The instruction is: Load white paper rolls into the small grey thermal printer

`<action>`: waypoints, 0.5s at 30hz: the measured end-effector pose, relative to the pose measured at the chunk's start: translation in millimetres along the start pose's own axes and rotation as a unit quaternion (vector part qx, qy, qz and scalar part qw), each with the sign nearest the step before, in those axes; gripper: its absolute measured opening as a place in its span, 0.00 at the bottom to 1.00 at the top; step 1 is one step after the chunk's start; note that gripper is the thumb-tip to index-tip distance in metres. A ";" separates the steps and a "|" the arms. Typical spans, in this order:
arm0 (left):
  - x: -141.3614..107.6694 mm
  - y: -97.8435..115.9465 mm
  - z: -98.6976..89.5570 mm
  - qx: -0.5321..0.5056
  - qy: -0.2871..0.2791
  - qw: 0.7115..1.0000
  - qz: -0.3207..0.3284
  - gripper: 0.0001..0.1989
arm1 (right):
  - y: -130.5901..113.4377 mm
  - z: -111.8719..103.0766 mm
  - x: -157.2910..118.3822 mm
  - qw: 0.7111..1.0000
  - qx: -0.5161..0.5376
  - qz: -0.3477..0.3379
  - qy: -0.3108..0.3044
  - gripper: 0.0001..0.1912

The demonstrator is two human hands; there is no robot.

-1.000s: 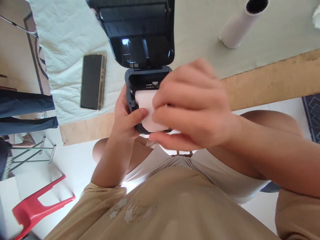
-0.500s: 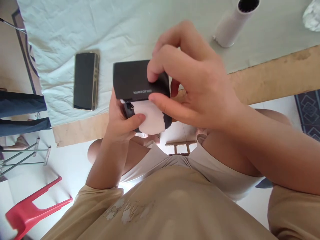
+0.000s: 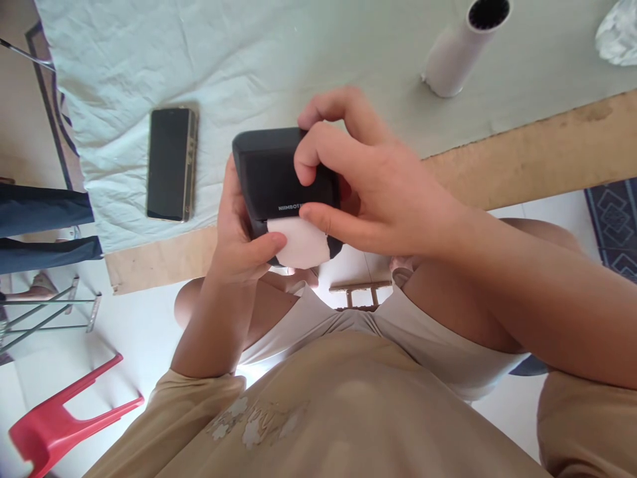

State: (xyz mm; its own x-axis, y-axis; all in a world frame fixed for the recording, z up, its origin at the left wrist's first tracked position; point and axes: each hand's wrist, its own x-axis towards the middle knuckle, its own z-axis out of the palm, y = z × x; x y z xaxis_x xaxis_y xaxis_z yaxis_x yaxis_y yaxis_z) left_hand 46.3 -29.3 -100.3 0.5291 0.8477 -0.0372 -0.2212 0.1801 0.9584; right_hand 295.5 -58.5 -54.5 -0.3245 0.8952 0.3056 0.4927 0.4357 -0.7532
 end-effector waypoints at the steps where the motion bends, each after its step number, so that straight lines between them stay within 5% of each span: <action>1: -0.7 0.4 0.5 -0.024 -0.013 0.999 0.021 0.44 | 0.5 0.2 1.0 0.999 0.030 0.022 -0.004 0.13; 7: -2.8 1.4 4.2 -0.067 -0.004 0.998 0.013 0.39 | 10.8 5.8 4.5 0.969 0.183 0.150 -0.077 0.43; 15: -3.7 8.6 8.1 -0.057 0.053 0.996 -0.036 0.38 | 6.6 6.9 11.7 0.964 0.150 0.200 -0.089 0.46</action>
State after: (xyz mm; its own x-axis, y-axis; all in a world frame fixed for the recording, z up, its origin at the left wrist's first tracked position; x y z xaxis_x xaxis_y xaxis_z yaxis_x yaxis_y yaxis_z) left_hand 49.1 -34.9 -89.7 0.4596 0.8770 -0.1405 -0.2808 0.2935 0.9138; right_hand 289.5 -45.8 -59.9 -0.3035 0.9440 -0.1296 0.3609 -0.0120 -0.9325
